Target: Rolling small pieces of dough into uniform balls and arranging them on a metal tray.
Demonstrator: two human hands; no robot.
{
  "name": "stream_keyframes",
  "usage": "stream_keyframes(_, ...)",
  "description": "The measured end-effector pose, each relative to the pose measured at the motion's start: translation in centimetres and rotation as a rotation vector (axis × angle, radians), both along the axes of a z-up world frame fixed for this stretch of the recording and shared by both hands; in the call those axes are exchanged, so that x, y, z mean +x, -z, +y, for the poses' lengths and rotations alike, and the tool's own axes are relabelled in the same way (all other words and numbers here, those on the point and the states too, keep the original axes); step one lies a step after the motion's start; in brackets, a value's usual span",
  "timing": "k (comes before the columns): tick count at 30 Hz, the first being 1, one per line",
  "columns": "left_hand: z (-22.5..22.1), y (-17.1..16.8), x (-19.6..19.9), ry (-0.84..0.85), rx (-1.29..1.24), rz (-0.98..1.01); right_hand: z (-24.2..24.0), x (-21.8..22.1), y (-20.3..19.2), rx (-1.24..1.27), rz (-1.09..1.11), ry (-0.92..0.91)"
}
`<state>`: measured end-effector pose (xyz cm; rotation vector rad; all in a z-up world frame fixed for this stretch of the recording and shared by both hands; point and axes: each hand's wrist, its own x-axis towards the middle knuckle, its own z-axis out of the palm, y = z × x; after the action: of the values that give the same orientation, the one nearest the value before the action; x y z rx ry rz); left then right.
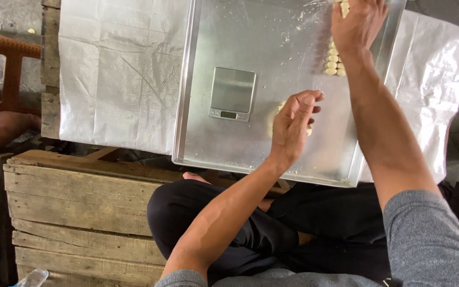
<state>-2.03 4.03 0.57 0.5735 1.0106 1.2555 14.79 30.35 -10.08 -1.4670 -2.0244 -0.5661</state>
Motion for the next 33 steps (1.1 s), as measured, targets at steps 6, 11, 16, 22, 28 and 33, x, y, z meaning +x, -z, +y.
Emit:
stream_keyframes(6,1.8,2.0,-0.3,-0.279,0.021,-0.062,-15.4,-4.5,-4.3,-0.526,0.501,-0.390)
stream_keyframes(11,0.6,-2.5,-3.9,-0.424,0.089,0.065,-25.2,-6.5,-2.0,-0.326,0.357,-0.521)
stream_keyframes(16,-2.6,-5.6,-12.3,-0.580,0.141,0.051,-26.5,-5.7,-0.9,-0.350,0.323,-0.467)
stream_keyframes(22,-15.5,1.1,-24.7,-0.869,0.245,0.644,-29.4,-5.1,-1.8,-0.307,0.490,-0.393)
stream_keyframes(28,-32.4,16.9,-25.2,-0.802,-0.114,1.650,-31.7,-4.2,-0.2,-0.292,0.583,-0.303)
stream_keyframes(33,-39.0,13.1,-17.2,-0.228,-0.562,1.553,-34.4,-3.8,0.8,-0.259,0.682,-0.284)
